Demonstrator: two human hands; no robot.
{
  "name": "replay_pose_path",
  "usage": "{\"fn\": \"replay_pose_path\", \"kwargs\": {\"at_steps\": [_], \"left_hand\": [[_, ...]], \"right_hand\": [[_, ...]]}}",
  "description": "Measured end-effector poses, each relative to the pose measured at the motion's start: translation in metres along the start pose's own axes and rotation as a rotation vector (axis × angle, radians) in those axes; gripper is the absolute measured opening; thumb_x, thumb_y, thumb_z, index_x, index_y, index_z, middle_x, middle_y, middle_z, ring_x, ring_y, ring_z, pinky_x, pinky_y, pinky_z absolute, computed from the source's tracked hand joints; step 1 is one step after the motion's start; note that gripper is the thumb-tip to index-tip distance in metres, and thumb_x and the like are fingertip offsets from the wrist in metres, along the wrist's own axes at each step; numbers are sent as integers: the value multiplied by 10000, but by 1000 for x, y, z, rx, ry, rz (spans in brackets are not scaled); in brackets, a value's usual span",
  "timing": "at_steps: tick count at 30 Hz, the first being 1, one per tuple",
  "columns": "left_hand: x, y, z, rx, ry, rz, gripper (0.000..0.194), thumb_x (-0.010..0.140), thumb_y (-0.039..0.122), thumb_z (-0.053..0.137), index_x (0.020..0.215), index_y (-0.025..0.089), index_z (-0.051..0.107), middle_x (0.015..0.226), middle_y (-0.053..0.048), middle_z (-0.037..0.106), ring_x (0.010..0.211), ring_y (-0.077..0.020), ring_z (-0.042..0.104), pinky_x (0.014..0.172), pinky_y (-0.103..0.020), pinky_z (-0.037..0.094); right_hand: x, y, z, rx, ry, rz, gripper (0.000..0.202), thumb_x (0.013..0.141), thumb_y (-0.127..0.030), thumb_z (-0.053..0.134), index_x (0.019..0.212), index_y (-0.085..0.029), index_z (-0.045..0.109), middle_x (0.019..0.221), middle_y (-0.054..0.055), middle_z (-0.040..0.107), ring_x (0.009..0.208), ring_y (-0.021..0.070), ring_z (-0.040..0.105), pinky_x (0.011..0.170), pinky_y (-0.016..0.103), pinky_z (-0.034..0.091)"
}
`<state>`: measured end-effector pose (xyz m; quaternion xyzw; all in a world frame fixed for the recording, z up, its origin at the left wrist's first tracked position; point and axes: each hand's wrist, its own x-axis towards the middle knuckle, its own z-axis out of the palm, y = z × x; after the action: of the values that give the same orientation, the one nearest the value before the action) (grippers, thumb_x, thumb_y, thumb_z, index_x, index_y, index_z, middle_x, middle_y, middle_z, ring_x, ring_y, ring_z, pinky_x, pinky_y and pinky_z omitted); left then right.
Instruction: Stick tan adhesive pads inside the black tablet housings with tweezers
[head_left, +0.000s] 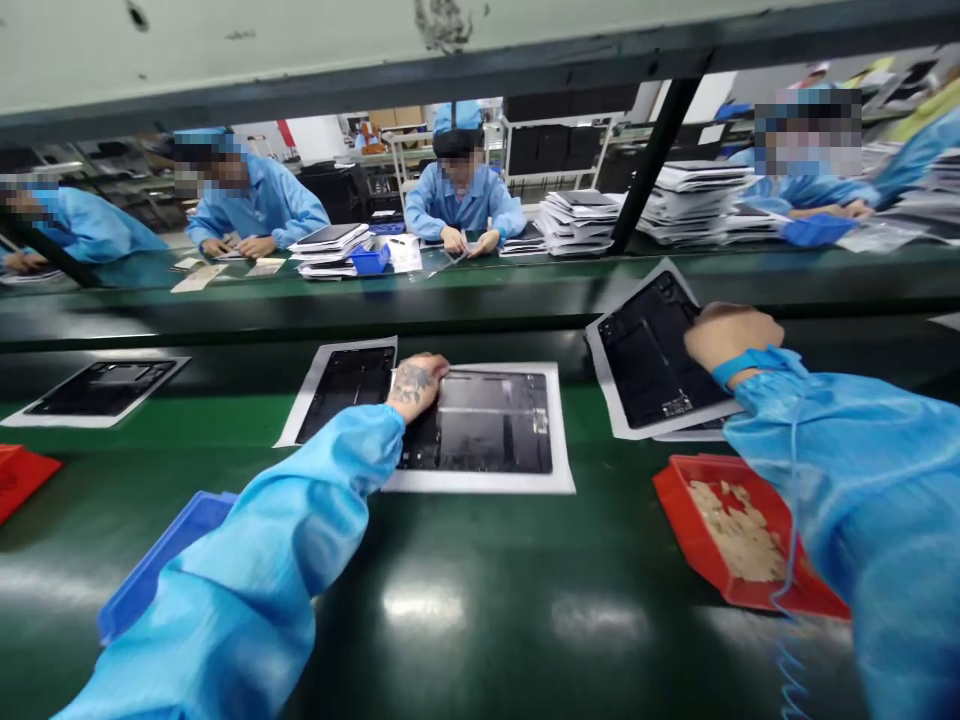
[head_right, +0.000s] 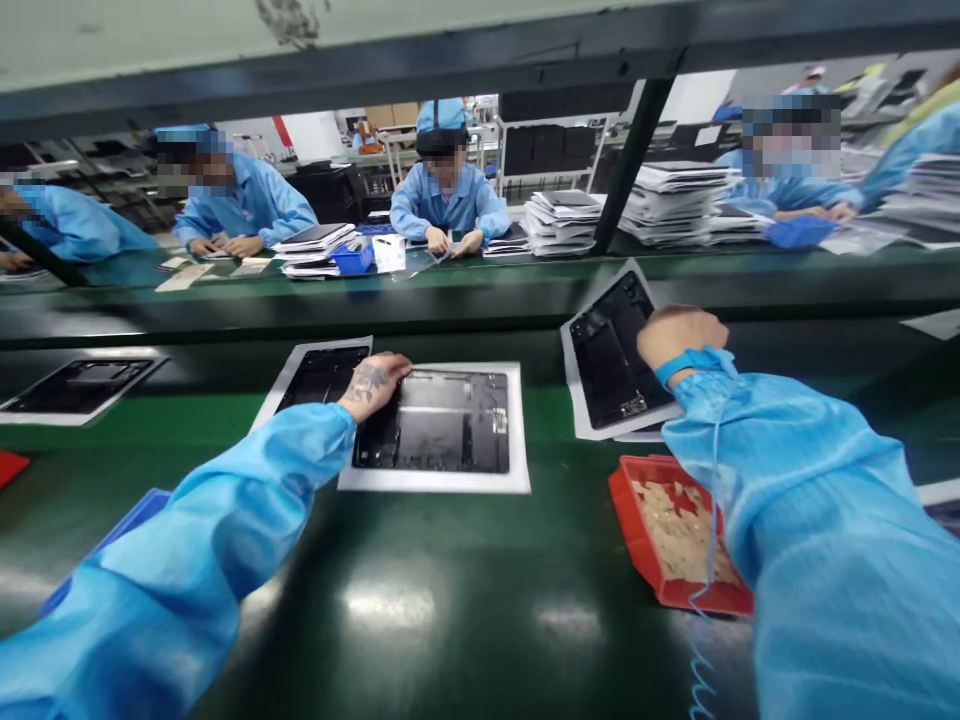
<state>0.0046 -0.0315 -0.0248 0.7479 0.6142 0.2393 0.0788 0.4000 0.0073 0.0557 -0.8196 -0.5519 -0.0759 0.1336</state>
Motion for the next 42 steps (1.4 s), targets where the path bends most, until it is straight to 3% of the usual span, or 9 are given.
{"fn": "replay_pose_path", "kwargs": {"at_steps": [6,10,15,19,22,26,32,36,42], "left_hand": [[53,-12,-1,-161,257,-42,366,871,212,540,1234,182,578,1306,-116,515,1271,-279,403,1097,-421,237],[46,-11,-17,-345,337,-36,598,877,312,554,1427,187,353,1489,-99,314,1393,-239,228,1156,-366,123],[14,14,-47,-675,225,-54,572,940,499,392,1416,183,371,1435,-89,426,1333,-224,374,1117,-362,262],[-47,45,-64,-955,-47,-69,765,918,660,164,1210,104,600,1101,-139,674,1073,-274,612,973,-419,443],[-114,59,-69,-1502,-538,-334,664,870,674,372,1217,157,604,1089,-111,687,1079,-280,609,986,-414,439],[-195,60,-76,-1810,-823,-413,735,864,716,284,1227,160,599,1170,-116,650,1111,-275,590,1020,-409,403],[-268,41,-76,-1422,-894,-617,503,834,515,598,1193,162,603,1001,-97,696,788,-177,670,706,-269,531],[-301,20,-85,-1115,-970,-631,543,800,535,616,1190,158,576,888,-86,689,553,-130,635,540,-228,506],[-303,-47,-145,-534,-461,-578,465,867,522,444,1102,155,605,877,-73,675,670,-164,642,605,-258,513]], "right_hand": [[-22,-7,-25,-63,214,-283,361,975,-287,417,1197,-63,591,1059,222,627,983,269,597,630,368,227],[-63,-11,-44,-95,426,-618,325,956,-225,414,1229,-140,568,1064,123,651,893,182,593,609,317,235],[-129,-18,-72,-18,666,-1105,351,842,-76,444,1151,-157,589,856,38,672,737,146,590,549,265,291],[-166,-27,-95,108,473,-1216,345,816,-50,420,1095,-175,579,897,27,665,755,161,609,599,255,368],[-175,-30,-106,153,286,-1197,321,795,-53,421,1037,-176,592,887,29,660,778,169,621,622,254,395],[-179,-38,-102,72,60,-1160,316,798,-80,430,1017,-194,629,894,36,670,791,188,635,633,268,409],[-214,-70,-42,7,-503,-1159,275,829,-99,449,933,-216,675,892,46,702,858,227,656,693,292,430],[-248,-93,8,55,-580,-1220,273,813,-79,451,851,-223,680,838,23,702,814,211,665,663,275,439],[-270,-95,46,137,-523,-1191,334,806,-42,386,936,-191,654,1048,58,617,818,202,649,709,315,489]]}}
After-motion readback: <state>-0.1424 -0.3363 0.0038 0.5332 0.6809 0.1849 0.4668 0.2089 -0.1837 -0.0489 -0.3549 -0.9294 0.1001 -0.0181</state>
